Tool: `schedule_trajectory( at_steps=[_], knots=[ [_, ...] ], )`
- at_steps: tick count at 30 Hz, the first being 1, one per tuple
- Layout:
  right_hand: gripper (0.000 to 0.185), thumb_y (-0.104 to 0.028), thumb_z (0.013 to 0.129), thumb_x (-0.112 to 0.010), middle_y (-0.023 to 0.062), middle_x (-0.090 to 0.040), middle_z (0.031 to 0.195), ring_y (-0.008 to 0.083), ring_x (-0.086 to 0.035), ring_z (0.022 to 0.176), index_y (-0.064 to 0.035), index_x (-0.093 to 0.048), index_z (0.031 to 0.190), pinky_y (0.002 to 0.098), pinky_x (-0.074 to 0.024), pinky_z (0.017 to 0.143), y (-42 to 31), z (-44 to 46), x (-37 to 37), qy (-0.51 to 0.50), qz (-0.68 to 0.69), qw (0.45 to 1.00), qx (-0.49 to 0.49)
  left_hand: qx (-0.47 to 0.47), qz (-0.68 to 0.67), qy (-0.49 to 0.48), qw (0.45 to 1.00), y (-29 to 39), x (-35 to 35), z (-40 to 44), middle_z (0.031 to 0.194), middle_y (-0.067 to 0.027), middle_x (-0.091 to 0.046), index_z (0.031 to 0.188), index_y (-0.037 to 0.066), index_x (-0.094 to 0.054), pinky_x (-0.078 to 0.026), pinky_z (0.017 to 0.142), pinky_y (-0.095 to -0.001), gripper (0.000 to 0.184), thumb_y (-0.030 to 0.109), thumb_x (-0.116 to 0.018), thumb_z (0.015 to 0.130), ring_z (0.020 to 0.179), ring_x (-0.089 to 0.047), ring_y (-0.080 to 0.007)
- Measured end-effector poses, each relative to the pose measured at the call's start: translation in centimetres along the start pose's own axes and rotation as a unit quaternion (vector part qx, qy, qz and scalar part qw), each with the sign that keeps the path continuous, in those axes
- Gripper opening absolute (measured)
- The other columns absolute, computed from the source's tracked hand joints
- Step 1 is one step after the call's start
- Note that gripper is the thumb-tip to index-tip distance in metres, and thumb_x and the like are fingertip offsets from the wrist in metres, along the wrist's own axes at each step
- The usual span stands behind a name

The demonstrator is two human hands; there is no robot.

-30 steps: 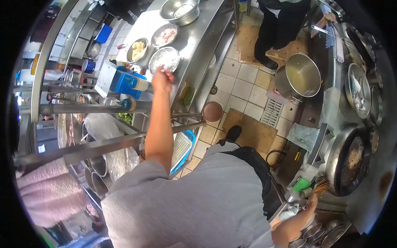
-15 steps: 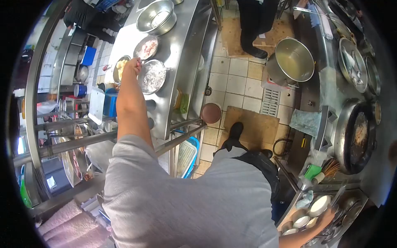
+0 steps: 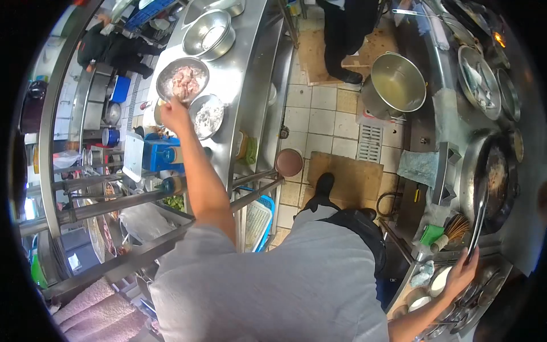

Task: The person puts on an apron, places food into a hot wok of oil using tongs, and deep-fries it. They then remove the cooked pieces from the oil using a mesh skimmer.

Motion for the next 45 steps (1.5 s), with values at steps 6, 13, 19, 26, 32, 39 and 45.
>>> schedule_trajectory(
  at_steps=[6, 13, 19, 26, 32, 39, 45],
  knots=[
    [0.038, -0.008, 0.095, -0.064, 0.0219, -0.067, 0.108, 0.0378, -0.067, 0.095, 0.0025, -0.061, 0.131, 0.036, -0.0512, 0.086, -15.8, 2.0, 6.1, -0.002, 0.024, 0.967, 0.254, 0.094, -0.339, -0.336, 0.874, 10.8, -2.2, -19.0, 0.074, -0.002, -0.054, 0.082, 0.005, -0.053, -0.058, 0.062, -0.0315, 0.018, 0.011, -0.06, 0.098, 0.063, -0.055, -0.0113],
    [0.048, -0.013, 0.079, -0.071, 0.0135, -0.061, 0.089, 0.0371, -0.063, 0.079, -0.0048, -0.064, 0.126, 0.0459, -0.0471, 0.066, -16.6, 4.7, 10.4, -0.051, -0.15, 0.939, 0.305, 0.079, -0.408, -0.663, 0.623, 23.1, -5.1, -43.7, 0.079, -0.0009, -0.063, 0.09, 0.003, -0.059, -0.057, 0.064, -0.028, 0.011, 0.009, -0.06, 0.099, 0.072, -0.062, -0.008],
    [0.045, -0.013, 0.076, -0.071, 0.0131, -0.063, 0.089, 0.0363, -0.064, 0.081, -0.0035, -0.067, 0.12, 0.0453, -0.0494, 0.067, -7.0, 8.1, 11.4, -0.067, -0.184, 0.94, 0.279, -0.071, -0.33, -0.747, 0.573, 30.4, -5.6, -55.0, 0.082, -0.0042, -0.069, 0.091, 0.001, -0.061, -0.056, 0.063, -0.0266, 0.013, 0.012, -0.063, 0.098, 0.07, -0.063, -0.0072],
    [0.04, -0.008, 0.077, -0.071, 0.011, -0.062, 0.087, 0.0344, -0.065, 0.079, -0.0038, -0.068, 0.117, 0.0448, -0.0497, 0.067, 4.9, 10.9, 13.5, -0.048, -0.159, 0.964, 0.206, -0.069, -0.326, -0.777, 0.535, 37.8, -6.7, -64.9, 0.08, -0.0033, -0.066, 0.087, 0.002, -0.058, -0.055, 0.06, -0.0253, 0.015, 0.012, -0.062, 0.098, 0.067, -0.062, -0.0069],
    [0.038, -0.008, 0.079, -0.07, 0.0136, -0.062, 0.086, 0.035, -0.064, 0.079, -0.0032, -0.068, 0.117, 0.0456, -0.049, 0.067, 15.4, 12.4, 16.6, -0.004, -0.119, 0.983, 0.14, 0.041, -0.331, -0.796, 0.505, 41.9, -8.7, -73.0, 0.076, -0.0011, -0.062, 0.083, 0.004, -0.056, -0.055, 0.059, -0.0255, 0.016, 0.011, -0.061, 0.097, 0.063, -0.059, -0.0075],
    [0.029, -0.017, 0.083, -0.068, 0.0188, -0.07, 0.092, 0.04, -0.067, 0.089, -0.0049, -0.07, 0.11, 0.0506, -0.0531, 0.077, 30.5, 18.4, 8.6, -0.04, -0.207, 0.977, -0.019, 0.079, -0.328, -0.797, 0.501, 42.8, -9.2, -76.1, 0.074, -0.0022, -0.06, 0.084, 0.008, -0.053, -0.061, 0.057, -0.029, 0.015, 0.008, -0.06, 0.097, 0.06, -0.059, -0.0094],
    [0.024, -0.019, 0.08, -0.062, 0.0236, -0.073, 0.092, 0.0422, -0.071, 0.09, 0.0011, -0.071, 0.089, 0.0508, -0.0572, 0.083, 33.8, 22.8, 2.7, -0.071, -0.231, 0.964, -0.111, 0.08, -0.304, -0.804, 0.505, 42.8, -10.0, -74.9, 0.076, -0.0025, -0.061, 0.084, 0.008, -0.054, -0.06, 0.058, -0.0281, 0.014, 0.008, -0.06, 0.097, 0.06, -0.059, -0.0093]
  ],
)
Point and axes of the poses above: each hand's wrist, its own z-axis towards the middle knuckle, its own x-axis out of the back of the hand, y = z × x, the point moved 3 cm from there along z, towards the middle knuckle
